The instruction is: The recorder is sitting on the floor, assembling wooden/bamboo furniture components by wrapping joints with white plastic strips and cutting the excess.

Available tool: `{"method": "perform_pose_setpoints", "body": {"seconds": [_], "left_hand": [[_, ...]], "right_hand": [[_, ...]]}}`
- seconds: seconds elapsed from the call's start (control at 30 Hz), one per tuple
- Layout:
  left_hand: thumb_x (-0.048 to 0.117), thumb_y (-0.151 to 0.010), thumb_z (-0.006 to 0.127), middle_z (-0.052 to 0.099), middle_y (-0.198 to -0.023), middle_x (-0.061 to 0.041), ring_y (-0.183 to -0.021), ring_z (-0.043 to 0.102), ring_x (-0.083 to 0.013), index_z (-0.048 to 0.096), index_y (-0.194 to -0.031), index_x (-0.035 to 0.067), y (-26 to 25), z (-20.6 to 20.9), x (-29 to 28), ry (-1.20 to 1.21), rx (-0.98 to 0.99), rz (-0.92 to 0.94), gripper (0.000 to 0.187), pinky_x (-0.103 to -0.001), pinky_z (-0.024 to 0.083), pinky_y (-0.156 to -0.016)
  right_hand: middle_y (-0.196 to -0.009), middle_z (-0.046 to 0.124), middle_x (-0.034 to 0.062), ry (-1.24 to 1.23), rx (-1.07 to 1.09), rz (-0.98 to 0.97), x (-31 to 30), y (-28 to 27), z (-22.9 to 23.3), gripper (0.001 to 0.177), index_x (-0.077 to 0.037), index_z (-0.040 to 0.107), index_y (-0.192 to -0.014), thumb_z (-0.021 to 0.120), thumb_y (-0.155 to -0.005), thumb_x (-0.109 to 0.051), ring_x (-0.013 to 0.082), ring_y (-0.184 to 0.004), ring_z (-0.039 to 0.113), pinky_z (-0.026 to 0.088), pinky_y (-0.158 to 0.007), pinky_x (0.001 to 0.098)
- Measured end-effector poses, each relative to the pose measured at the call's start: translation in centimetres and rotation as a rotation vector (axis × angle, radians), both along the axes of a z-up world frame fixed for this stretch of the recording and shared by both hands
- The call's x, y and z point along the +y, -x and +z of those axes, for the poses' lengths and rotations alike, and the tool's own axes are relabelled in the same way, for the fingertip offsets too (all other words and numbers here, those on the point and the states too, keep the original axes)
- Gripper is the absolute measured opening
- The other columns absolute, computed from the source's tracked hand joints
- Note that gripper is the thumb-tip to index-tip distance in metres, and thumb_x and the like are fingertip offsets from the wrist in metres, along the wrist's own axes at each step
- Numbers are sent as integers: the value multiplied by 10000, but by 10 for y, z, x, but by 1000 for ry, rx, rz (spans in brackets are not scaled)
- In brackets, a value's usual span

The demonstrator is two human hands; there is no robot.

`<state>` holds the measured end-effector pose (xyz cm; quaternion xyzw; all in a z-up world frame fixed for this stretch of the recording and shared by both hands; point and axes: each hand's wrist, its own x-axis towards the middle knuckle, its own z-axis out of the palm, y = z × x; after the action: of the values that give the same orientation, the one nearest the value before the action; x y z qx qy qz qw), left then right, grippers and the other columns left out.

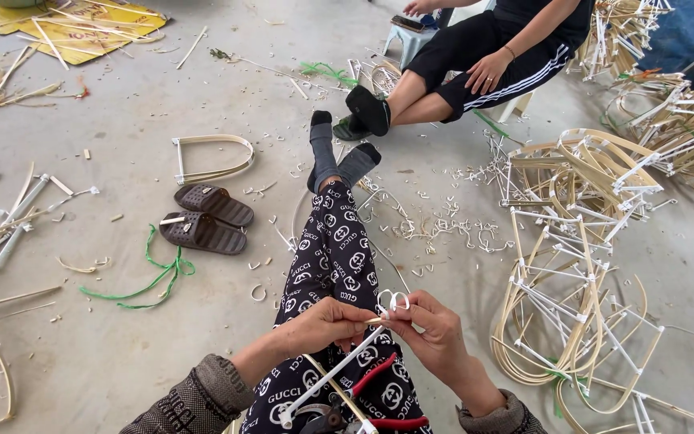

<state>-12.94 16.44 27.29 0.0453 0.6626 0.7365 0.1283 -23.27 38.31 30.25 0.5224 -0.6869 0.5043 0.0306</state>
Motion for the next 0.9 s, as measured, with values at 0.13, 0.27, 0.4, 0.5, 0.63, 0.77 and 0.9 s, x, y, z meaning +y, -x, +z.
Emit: {"method": "perform_pose_setpoints", "body": {"seconds": [0.13,0.27,0.4,0.5,0.63,0.77,0.9], "left_hand": [[162,-1074,593,656,-819,24,-747,565,-24,712,-1322,4,-7,12,6,122,117,21,317,-191,488,-678],[120,-984,686,748,-1082,48,-989,663,1,603,-1365,-2,-3,17,22,38,195,20,408,-191,555,-882],[146,-948,710,750,-871,-11,-760,644,-35,742,-1214,19,-1,15,30,134,98,157,297,-240,559,-706],[147,-931,731,742,-798,-38,-702,634,-55,778,-1145,45,-2,19,36,226,213,223,242,-267,548,-653],[204,-927,724,682,-705,-53,-567,620,-133,796,-1103,118,-15,44,43,467,326,348,209,-323,473,-525],[221,-939,712,661,-712,-72,-539,632,-188,794,-1059,110,-20,48,45,536,402,393,183,-343,456,-494],[249,-936,727,663,-705,-64,-532,637,-200,792,-1065,123,-23,51,47,577,472,411,191,-340,461,-479]], "right_hand": [[-875,687,38,-8,14,-7,-2,-3,9,175,-42,763,-990,805,-821,-22,108,-722,704,568,-602,233],[-841,683,39,-50,15,-45,-1,-5,14,174,-40,774,-972,820,-804,-31,110,-683,690,548,-575,240],[-846,684,42,-64,-41,-18,3,-6,16,142,-15,764,-961,806,-827,-35,102,-697,712,567,-594,226],[-834,687,42,-88,-162,-18,5,-4,19,121,7,759,-943,795,-839,-42,95,-685,713,569,-584,223],[-785,721,34,-164,-460,-38,8,1,16,93,19,740,-929,754,-881,-59,80,-659,688,567,-566,219],[-773,726,39,-172,-757,11,10,3,11,117,18,744,-973,739,-912,-82,76,-663,642,528,-576,210],[-736,708,35,-277,-889,49,7,11,28,153,10,727,-938,722,-929,-142,76,-598,646,519,-535,208]]}}
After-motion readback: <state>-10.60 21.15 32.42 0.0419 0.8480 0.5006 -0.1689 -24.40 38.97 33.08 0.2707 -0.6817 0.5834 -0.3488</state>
